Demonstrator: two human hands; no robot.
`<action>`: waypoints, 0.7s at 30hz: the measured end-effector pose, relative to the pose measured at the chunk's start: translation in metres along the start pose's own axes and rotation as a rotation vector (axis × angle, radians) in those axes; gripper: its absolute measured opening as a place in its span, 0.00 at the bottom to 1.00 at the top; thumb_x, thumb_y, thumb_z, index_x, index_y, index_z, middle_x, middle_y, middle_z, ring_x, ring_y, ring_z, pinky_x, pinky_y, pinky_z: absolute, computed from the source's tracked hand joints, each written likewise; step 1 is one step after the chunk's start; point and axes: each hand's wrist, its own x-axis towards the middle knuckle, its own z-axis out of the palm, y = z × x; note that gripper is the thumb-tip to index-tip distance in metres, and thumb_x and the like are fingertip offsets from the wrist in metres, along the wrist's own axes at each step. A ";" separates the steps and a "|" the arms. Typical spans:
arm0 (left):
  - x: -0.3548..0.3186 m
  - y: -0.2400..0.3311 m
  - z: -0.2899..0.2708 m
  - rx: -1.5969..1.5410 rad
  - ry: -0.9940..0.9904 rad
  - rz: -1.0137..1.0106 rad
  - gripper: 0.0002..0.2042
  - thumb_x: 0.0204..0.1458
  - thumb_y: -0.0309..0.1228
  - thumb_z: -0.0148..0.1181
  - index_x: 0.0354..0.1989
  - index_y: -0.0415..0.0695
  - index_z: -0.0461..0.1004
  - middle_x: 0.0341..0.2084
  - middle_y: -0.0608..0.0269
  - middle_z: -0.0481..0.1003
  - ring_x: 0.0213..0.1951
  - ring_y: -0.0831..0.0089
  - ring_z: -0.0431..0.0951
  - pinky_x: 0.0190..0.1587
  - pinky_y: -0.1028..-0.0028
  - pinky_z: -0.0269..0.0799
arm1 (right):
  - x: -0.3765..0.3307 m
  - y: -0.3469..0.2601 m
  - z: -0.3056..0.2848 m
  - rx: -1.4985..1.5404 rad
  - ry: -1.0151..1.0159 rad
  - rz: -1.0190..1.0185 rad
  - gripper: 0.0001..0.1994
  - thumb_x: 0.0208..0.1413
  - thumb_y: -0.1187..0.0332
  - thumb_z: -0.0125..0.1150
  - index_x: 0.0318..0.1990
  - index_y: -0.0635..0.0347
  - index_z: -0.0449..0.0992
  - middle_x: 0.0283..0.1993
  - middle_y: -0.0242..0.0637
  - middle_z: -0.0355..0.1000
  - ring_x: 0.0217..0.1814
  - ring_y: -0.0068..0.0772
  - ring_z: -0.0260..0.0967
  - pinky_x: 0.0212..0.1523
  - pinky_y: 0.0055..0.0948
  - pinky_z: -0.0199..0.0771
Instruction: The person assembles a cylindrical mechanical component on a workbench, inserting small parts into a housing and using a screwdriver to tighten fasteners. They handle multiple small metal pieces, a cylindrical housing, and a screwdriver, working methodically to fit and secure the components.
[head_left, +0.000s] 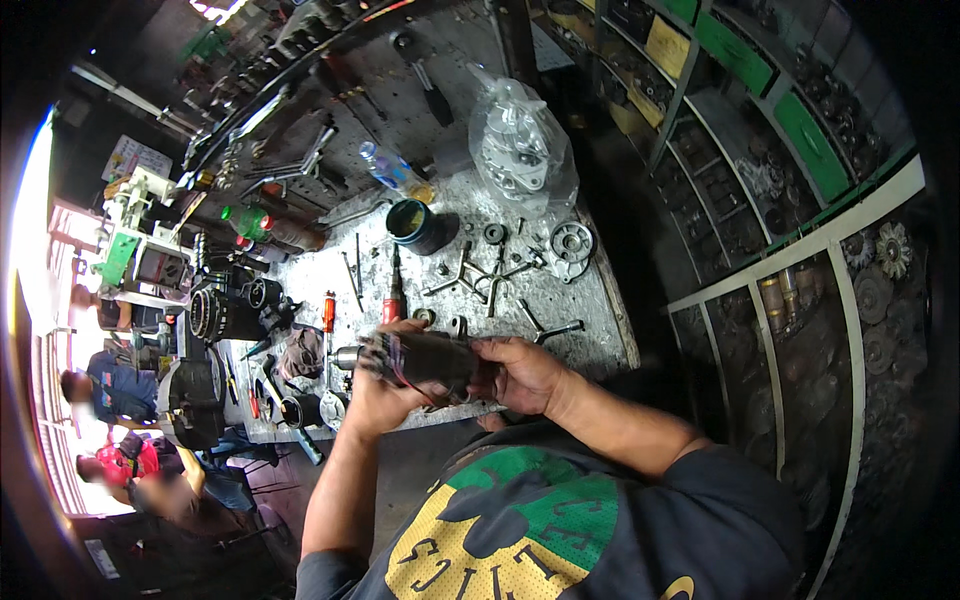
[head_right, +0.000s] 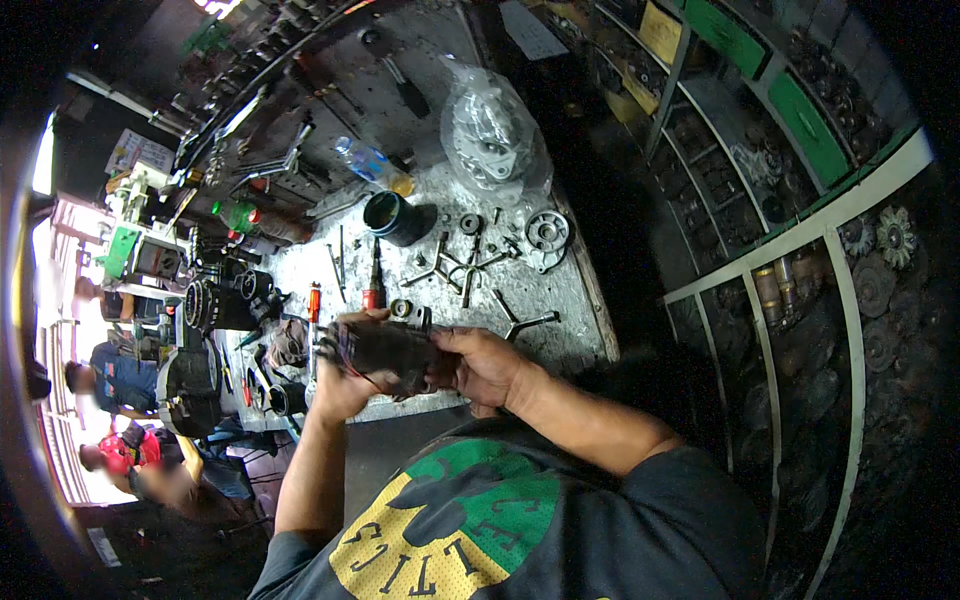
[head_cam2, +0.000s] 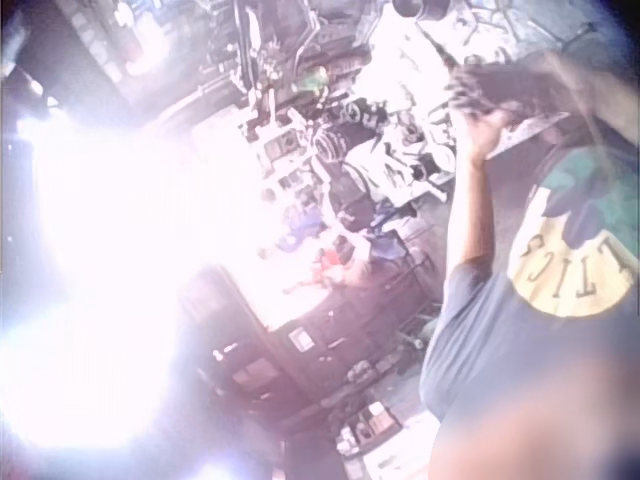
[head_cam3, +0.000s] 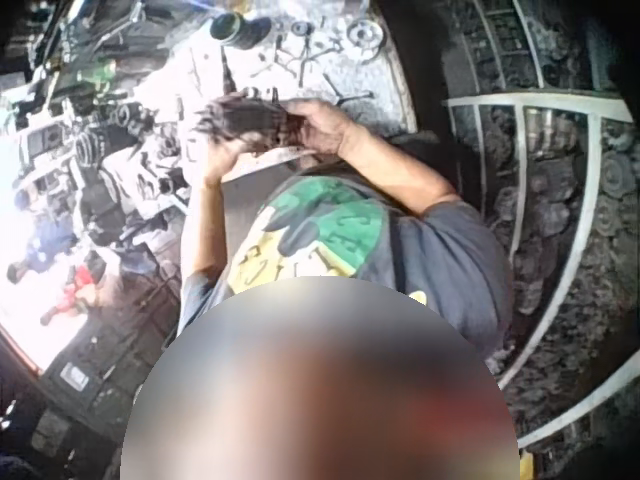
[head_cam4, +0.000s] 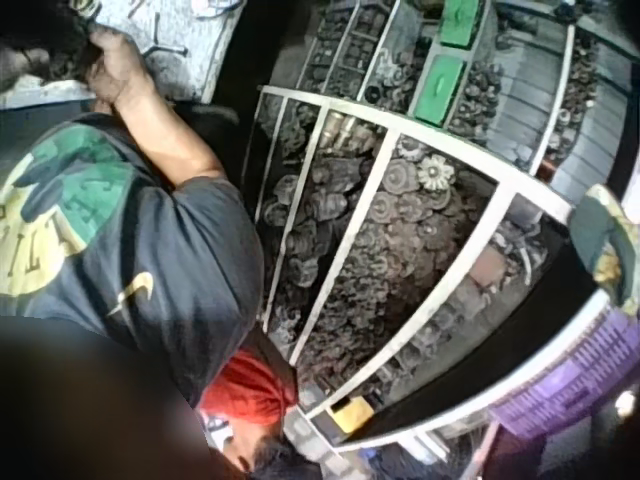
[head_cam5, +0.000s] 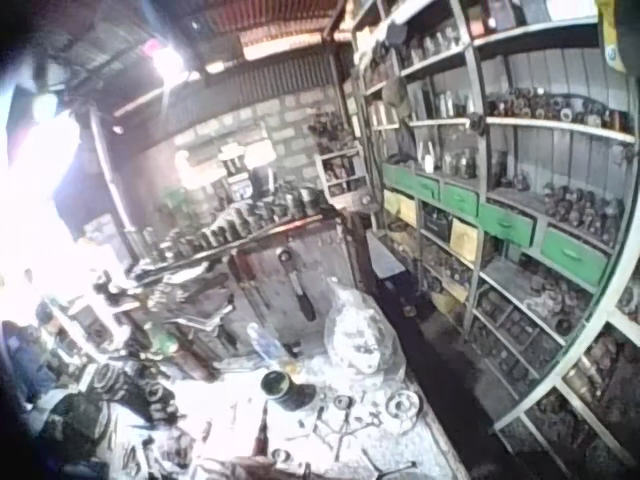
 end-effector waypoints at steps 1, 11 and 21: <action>0.000 -0.006 -0.008 -0.131 0.037 0.024 0.47 0.42 0.37 0.91 0.69 0.37 0.67 0.61 0.50 0.81 0.63 0.60 0.82 0.69 0.55 0.76 | 0.002 -0.003 0.012 -0.076 0.040 -0.029 0.14 0.74 0.64 0.64 0.58 0.65 0.80 0.51 0.42 0.84 0.49 0.39 0.86 0.52 0.43 0.90; 0.011 -0.067 -0.044 -0.441 0.102 0.137 0.43 0.48 0.44 0.87 0.67 0.38 0.68 0.61 0.50 0.82 0.63 0.60 0.81 0.70 0.59 0.73 | 0.043 0.001 0.068 -1.082 0.420 -0.443 0.10 0.73 0.65 0.67 0.45 0.62 0.87 0.28 0.26 0.77 0.23 0.16 0.65 0.23 0.24 0.64; 0.013 -0.062 -0.043 -0.472 0.038 0.161 0.26 0.56 0.34 0.80 0.60 0.38 0.79 0.49 0.63 0.84 0.49 0.73 0.82 0.53 0.66 0.81 | 0.044 0.024 0.079 -0.852 0.623 -0.461 0.09 0.75 0.63 0.64 0.44 0.58 0.80 0.29 0.25 0.72 0.18 0.16 0.61 0.18 0.22 0.60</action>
